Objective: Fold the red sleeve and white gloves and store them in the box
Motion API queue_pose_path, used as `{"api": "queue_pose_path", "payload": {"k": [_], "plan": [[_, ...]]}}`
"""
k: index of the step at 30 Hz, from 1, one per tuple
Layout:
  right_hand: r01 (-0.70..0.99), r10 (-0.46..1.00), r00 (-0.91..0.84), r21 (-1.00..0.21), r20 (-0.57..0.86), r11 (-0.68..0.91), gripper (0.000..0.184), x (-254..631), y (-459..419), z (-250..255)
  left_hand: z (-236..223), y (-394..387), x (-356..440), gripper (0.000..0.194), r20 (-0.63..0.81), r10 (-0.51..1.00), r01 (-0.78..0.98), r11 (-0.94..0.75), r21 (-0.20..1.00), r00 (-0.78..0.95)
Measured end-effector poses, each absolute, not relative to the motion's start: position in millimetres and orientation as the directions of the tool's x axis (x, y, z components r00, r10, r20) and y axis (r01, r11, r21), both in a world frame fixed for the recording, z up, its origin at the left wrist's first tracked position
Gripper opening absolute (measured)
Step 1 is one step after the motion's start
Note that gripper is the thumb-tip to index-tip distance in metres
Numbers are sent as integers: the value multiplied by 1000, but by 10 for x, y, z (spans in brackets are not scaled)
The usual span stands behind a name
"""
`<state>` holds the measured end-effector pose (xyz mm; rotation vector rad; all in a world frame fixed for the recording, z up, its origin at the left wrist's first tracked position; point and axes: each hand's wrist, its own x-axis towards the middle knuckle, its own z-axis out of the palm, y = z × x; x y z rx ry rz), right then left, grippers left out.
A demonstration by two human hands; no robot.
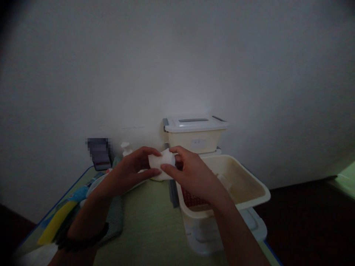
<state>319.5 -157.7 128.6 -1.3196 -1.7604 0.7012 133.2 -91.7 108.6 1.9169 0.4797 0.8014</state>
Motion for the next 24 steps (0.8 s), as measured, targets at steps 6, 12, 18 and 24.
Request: {"api": "queue_pose_path", "payload": {"k": [6,12,18,24], "plan": [[620,948,-170,-719,269,315,19,3185,-1517,1329,1076,-895,1264,26,383,615,70,-583,809,690],[659,950,-161,-688,266,304,16,3065,-1485,1271,1063,-869,1159,23,438,596,99,-660,745,673],[612,952,-95,-737,291,286,14,3006,-1484,1209,1052,-853,1149,23,463,598,76,-661,747,654],[431,971,-30,-873,238,228,19,3146,-1551,1164,953,-884,1338,37,456,616,-83,-536,840,642]]}}
